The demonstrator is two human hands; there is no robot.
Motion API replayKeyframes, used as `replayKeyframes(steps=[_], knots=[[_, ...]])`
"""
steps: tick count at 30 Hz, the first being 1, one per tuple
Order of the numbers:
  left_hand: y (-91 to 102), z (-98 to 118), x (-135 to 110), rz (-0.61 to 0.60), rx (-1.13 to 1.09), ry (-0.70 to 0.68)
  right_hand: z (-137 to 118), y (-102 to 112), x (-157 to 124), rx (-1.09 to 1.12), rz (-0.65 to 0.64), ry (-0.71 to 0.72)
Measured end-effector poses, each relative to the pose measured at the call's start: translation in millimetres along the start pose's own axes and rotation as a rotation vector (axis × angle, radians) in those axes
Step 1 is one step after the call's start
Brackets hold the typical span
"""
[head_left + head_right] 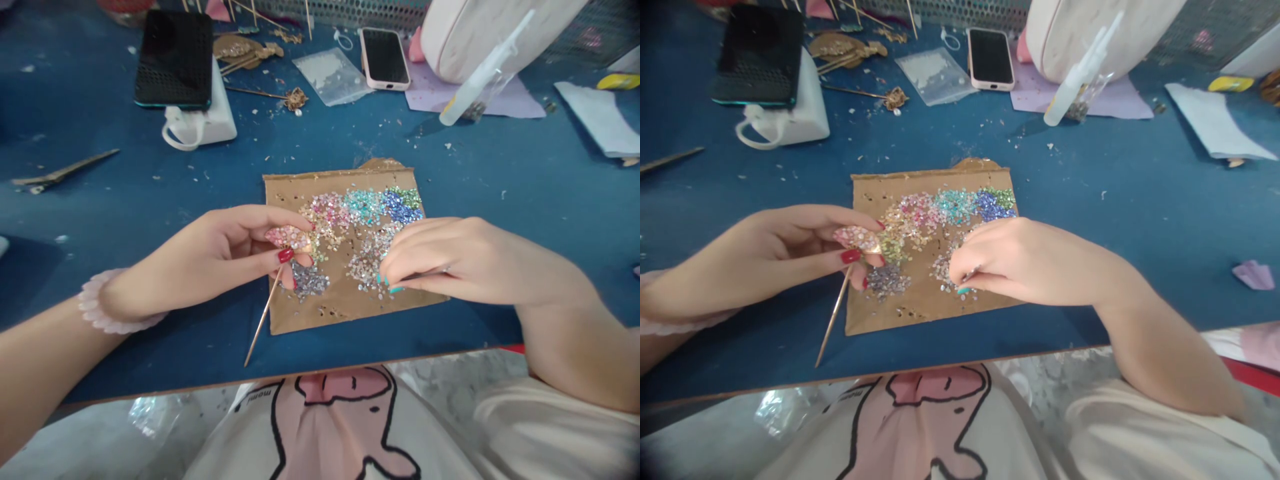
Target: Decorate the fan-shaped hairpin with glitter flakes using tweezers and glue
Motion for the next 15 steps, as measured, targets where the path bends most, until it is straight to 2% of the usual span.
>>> replayKeyframes(steps=[15], knots=[[1.8,-0.3,-0.2,0.02,-0.001,-0.002,1.4,1.6,-1.2,-0.005,0.015,-0.013]])
Point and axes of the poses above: each hand's wrist, its own x-axis towards the middle knuckle, its own y-axis out of the back of the hand, z = x × y, the point moved 7 cm from there along x, towards the middle knuckle, and after that the axes turned 2 degrees about x, right-handed, at the moved point
